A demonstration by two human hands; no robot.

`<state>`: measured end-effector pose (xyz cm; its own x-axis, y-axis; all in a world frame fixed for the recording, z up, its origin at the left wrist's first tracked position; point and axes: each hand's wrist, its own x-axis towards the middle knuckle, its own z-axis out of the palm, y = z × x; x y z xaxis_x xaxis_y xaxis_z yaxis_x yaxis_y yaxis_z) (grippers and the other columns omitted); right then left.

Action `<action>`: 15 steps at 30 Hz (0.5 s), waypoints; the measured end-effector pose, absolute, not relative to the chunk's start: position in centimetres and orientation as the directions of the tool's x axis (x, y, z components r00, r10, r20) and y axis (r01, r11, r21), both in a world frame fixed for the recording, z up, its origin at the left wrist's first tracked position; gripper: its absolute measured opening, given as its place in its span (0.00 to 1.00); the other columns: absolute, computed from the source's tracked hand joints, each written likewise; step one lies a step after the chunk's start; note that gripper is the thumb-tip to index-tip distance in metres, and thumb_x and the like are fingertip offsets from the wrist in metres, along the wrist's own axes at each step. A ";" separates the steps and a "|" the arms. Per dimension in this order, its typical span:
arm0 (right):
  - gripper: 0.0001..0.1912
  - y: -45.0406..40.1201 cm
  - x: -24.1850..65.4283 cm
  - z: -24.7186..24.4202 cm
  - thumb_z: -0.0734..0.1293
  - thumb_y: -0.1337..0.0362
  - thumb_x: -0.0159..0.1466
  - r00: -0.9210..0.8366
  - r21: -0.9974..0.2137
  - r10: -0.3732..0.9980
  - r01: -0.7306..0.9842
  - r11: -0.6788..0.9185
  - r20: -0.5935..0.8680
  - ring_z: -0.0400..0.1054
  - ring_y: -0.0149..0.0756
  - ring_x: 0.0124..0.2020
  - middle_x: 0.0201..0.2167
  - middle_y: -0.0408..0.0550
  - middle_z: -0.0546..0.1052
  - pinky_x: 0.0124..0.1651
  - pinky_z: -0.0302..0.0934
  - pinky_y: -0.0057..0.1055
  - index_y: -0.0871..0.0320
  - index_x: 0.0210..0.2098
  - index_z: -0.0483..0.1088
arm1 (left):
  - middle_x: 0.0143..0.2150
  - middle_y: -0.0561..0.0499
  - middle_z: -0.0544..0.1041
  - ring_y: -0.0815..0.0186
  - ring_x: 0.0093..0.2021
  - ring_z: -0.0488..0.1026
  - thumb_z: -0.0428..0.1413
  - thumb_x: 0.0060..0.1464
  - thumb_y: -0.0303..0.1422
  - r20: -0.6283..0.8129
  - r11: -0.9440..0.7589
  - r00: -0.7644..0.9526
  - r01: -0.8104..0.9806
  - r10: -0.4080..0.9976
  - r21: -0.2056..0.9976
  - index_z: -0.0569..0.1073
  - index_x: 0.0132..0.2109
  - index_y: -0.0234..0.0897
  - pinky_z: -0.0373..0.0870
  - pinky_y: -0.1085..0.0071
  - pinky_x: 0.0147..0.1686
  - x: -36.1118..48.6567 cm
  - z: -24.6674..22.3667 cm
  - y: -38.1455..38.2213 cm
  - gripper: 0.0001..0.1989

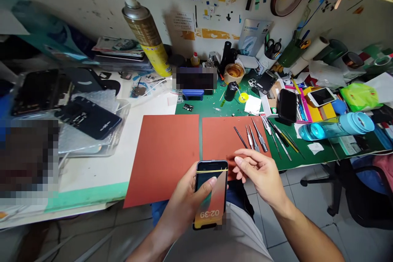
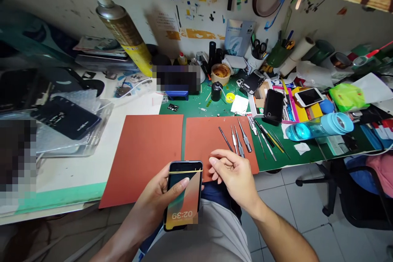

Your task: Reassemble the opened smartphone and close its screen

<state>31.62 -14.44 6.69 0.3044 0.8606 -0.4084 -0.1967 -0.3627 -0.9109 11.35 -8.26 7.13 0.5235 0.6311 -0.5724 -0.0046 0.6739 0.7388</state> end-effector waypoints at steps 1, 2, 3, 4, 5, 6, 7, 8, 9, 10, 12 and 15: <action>0.22 -14.2 31.6 6.7 0.77 0.45 0.65 0.266 -0.909 0.871 -0.176 -0.377 -0.412 0.74 0.34 0.28 0.30 0.48 0.83 0.30 0.68 0.30 0.57 0.47 0.83 | 0.59 0.40 0.84 0.41 0.67 0.76 0.70 0.58 0.47 -0.574 0.683 0.533 -0.010 0.621 0.730 0.79 0.58 0.40 0.74 0.54 0.62 11.4 7.1 -8.3 0.26; 0.21 -13.9 31.5 6.8 0.77 0.45 0.66 0.211 -0.910 0.887 -0.154 -0.384 -0.410 0.74 0.34 0.29 0.31 0.48 0.82 0.31 0.68 0.30 0.57 0.45 0.84 | 0.60 0.41 0.84 0.42 0.68 0.75 0.70 0.57 0.47 -0.576 0.689 0.536 -0.013 0.617 0.725 0.77 0.60 0.41 0.73 0.54 0.64 11.4 6.9 -8.4 0.28; 0.21 -13.6 31.5 6.8 0.76 0.45 0.67 0.147 -0.911 0.902 -0.135 -0.389 -0.406 0.73 0.33 0.29 0.31 0.47 0.81 0.32 0.68 0.30 0.57 0.43 0.84 | 0.62 0.41 0.83 0.42 0.69 0.74 0.71 0.57 0.47 -0.579 0.691 0.536 -0.012 0.614 0.722 0.76 0.62 0.41 0.71 0.54 0.65 11.4 6.8 -8.5 0.30; 0.20 -13.3 31.5 6.7 0.75 0.45 0.67 0.083 -0.910 0.910 -0.122 -0.396 -0.406 0.71 0.32 0.28 0.29 0.46 0.80 0.32 0.67 0.30 0.57 0.41 0.84 | 0.63 0.41 0.82 0.43 0.70 0.73 0.72 0.56 0.46 -0.582 0.692 0.536 -0.006 0.612 0.722 0.75 0.64 0.41 0.70 0.55 0.66 11.4 6.7 -8.6 0.33; 0.20 -13.1 31.5 6.6 0.75 0.45 0.68 0.031 -0.906 0.911 -0.119 -0.406 -0.412 0.69 0.31 0.26 0.27 0.44 0.79 0.31 0.65 0.30 0.57 0.40 0.84 | 0.64 0.41 0.81 0.43 0.71 0.72 0.73 0.55 0.46 -0.585 0.693 0.535 -0.001 0.610 0.721 0.73 0.66 0.42 0.69 0.56 0.67 11.3 6.5 -8.6 0.35; 0.21 -12.9 31.6 6.5 0.75 0.44 0.68 -0.001 -0.900 0.907 -0.128 -0.417 -0.421 0.68 0.30 0.25 0.24 0.43 0.77 0.30 0.63 0.29 0.58 0.39 0.84 | 0.65 0.41 0.81 0.43 0.71 0.72 0.73 0.55 0.47 -0.591 0.699 0.534 -0.002 0.605 0.715 0.72 0.68 0.42 0.70 0.57 0.66 11.2 6.4 -8.6 0.38; 0.22 -12.8 31.7 6.3 0.75 0.44 0.67 -0.011 -0.892 0.903 -0.150 -0.427 -0.430 0.66 0.30 0.23 0.22 0.42 0.75 0.28 0.61 0.29 0.59 0.38 0.84 | 0.65 0.40 0.81 0.43 0.69 0.74 0.72 0.56 0.48 -0.598 0.717 0.536 -0.019 0.596 0.697 0.70 0.70 0.42 0.71 0.57 0.64 11.0 6.3 -8.6 0.39; 0.22 -12.7 31.8 6.1 0.76 0.44 0.67 -0.001 -0.881 0.897 -0.187 -0.434 -0.441 0.65 0.29 0.22 0.20 0.42 0.74 0.27 0.60 0.28 0.59 0.38 0.84 | 0.64 0.40 0.81 0.43 0.66 0.77 0.70 0.58 0.51 -0.606 0.743 0.539 -0.059 0.585 0.666 0.69 0.72 0.43 0.74 0.57 0.61 10.6 6.2 -8.4 0.40; 0.23 -12.7 31.8 5.9 0.76 0.44 0.66 0.028 -0.869 0.891 -0.240 -0.433 -0.453 0.65 0.28 0.21 0.20 0.42 0.74 0.27 0.59 0.27 0.60 0.38 0.83 | 0.63 0.39 0.82 0.43 0.62 0.80 0.67 0.59 0.54 -0.610 0.773 0.543 -0.121 0.577 0.623 0.69 0.72 0.43 0.76 0.57 0.58 10.2 6.2 -8.2 0.40; 0.23 -12.8 31.7 5.7 0.78 0.44 0.65 0.069 -0.853 0.883 -0.304 -0.425 -0.465 0.65 0.28 0.21 0.20 0.42 0.75 0.26 0.59 0.27 0.61 0.38 0.83 | 0.62 0.37 0.82 0.43 0.59 0.82 0.64 0.60 0.59 -0.610 0.793 0.541 -0.202 0.580 0.575 0.70 0.72 0.43 0.78 0.56 0.54 9.8 6.2 -8.0 0.41; 0.23 -13.0 30.9 5.3 0.80 0.45 0.62 0.163 -0.813 0.857 -0.440 -0.380 -0.489 0.67 0.28 0.20 0.20 0.43 0.77 0.27 0.61 0.26 0.61 0.39 0.82 | 0.61 0.35 0.82 0.40 0.57 0.82 0.58 0.59 0.67 -0.597 0.794 0.524 -0.375 0.607 0.478 0.75 0.68 0.41 0.80 0.53 0.50 9.0 6.2 -7.6 0.43; 0.22 -13.7 28.4 4.6 0.81 0.47 0.61 0.290 -0.773 0.824 -0.581 -0.252 -0.487 0.74 0.33 0.24 0.24 0.46 0.81 0.31 0.70 0.29 0.59 0.41 0.81 | 0.65 0.35 0.80 0.39 0.63 0.78 0.50 0.61 0.70 -0.548 0.688 0.433 -0.572 0.716 0.447 0.76 0.68 0.42 0.76 0.45 0.59 8.6 6.2 -7.4 0.45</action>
<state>28.37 -13.65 4.55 0.2897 0.8242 -0.4866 -0.5815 -0.2523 -0.7735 8.64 -7.39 6.23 0.4330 0.7159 -0.5478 -0.5717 0.6879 0.4471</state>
